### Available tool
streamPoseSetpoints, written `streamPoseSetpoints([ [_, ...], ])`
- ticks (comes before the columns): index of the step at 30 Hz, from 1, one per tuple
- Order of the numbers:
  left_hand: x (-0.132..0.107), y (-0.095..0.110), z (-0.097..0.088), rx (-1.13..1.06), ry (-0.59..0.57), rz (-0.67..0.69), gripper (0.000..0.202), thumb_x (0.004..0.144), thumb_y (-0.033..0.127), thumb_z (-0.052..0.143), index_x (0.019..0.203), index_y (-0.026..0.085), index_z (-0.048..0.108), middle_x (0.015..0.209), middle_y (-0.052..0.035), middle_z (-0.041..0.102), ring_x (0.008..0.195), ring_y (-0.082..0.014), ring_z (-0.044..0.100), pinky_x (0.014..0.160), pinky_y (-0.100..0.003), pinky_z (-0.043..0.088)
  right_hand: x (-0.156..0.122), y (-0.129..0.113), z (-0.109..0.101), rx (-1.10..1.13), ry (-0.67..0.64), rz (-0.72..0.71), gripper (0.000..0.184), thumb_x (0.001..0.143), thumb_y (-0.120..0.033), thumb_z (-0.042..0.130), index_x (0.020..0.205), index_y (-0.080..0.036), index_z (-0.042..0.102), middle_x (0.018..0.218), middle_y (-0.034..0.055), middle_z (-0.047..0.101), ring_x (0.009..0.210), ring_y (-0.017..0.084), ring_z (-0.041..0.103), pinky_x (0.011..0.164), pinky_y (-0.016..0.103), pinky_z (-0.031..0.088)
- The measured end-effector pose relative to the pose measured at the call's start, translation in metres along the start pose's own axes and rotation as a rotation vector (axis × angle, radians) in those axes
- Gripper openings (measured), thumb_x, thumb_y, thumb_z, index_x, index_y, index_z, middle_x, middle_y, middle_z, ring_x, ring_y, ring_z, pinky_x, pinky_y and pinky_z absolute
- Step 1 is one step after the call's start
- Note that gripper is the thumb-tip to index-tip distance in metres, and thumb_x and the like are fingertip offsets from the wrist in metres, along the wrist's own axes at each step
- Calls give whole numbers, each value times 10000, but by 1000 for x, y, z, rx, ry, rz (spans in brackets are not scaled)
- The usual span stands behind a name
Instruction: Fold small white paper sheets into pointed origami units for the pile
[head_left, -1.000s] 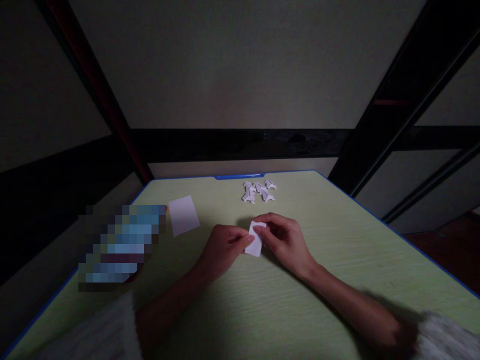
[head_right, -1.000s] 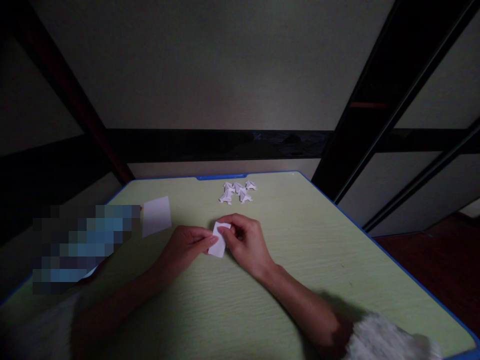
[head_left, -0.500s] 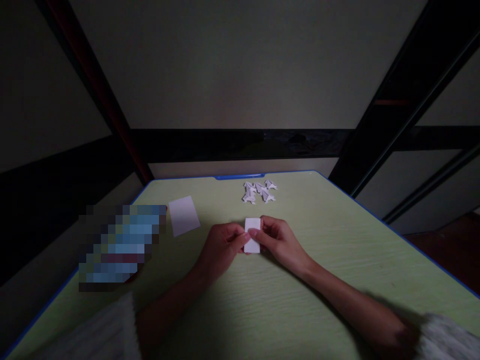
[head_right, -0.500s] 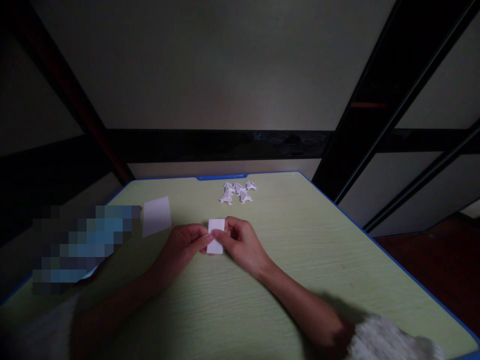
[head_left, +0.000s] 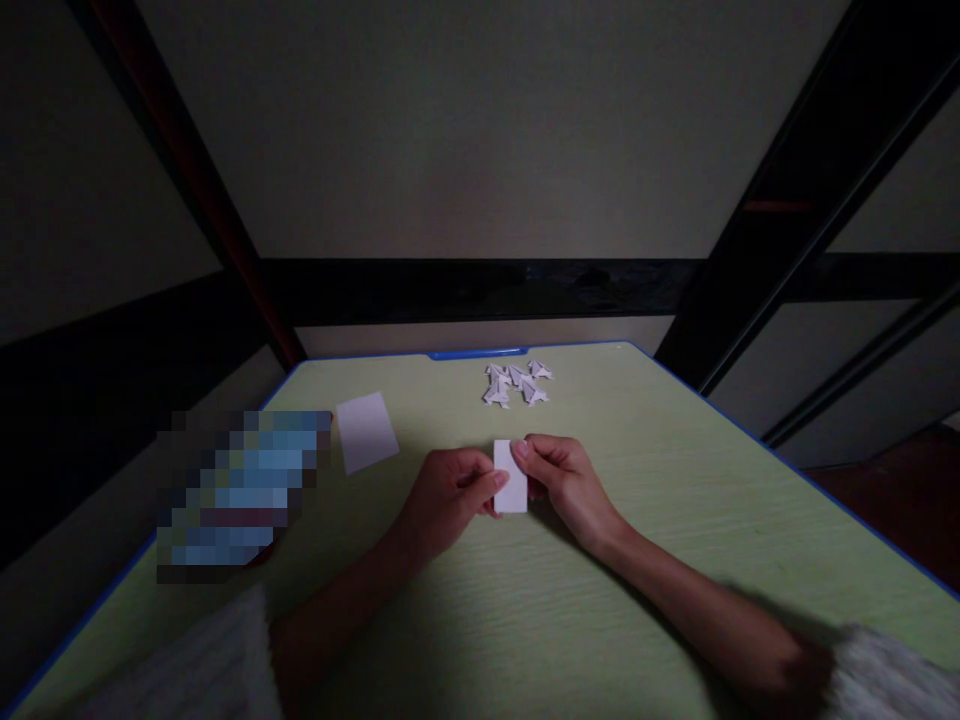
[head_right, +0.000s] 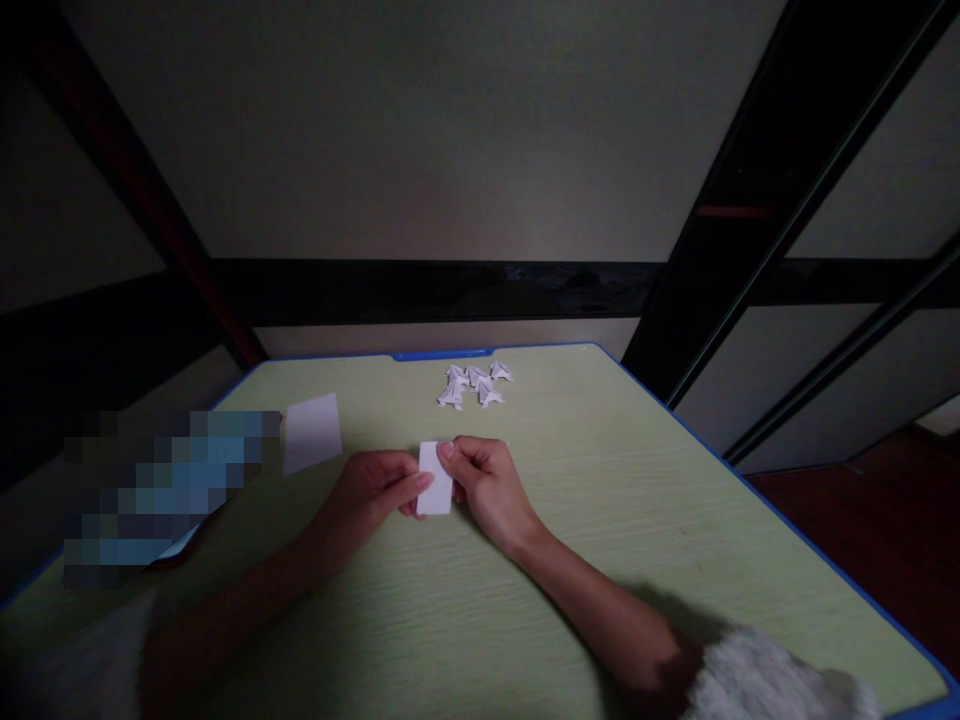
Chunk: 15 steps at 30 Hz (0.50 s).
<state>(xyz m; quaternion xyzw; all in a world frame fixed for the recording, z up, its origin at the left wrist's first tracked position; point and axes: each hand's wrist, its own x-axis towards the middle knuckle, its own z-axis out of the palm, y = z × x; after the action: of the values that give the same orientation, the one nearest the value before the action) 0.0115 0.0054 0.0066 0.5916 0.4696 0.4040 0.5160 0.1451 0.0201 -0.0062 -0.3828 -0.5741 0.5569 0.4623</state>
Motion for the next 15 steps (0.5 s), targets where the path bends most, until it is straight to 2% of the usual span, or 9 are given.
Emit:
streamPoseSetpoints([
  [3,-1,1,0,22,-85,-10,176,624,204,532,466,129,515,414,20,543,391,-67,467,426,-184,343,-2,-1,0,13,-47,45,359,719,-426,463,500,-143,441,422,-40,416,378,57,346,378,195,254],
  [6,-2,2,1,38,-121,-41,180,610,192,543,446,123,515,401,19,534,359,-60,448,393,-181,320,-4,-4,0,-87,-59,38,357,713,-416,477,487,-144,435,424,-38,417,378,55,342,365,190,254],
  [11,-1,-1,0,6,-75,-8,196,619,208,541,443,124,523,396,24,527,341,-51,428,371,-176,298,-5,-6,2,-169,32,-42,362,717,-390,490,461,-146,415,412,-50,364,385,50,309,362,186,226],
  [15,0,-3,-1,-24,29,-4,193,621,217,546,454,122,541,395,25,527,353,-51,427,373,-170,294,-3,-2,1,-61,-104,-110,235,743,-337,483,614,-142,456,519,-36,424,473,67,385,455,201,309],
])
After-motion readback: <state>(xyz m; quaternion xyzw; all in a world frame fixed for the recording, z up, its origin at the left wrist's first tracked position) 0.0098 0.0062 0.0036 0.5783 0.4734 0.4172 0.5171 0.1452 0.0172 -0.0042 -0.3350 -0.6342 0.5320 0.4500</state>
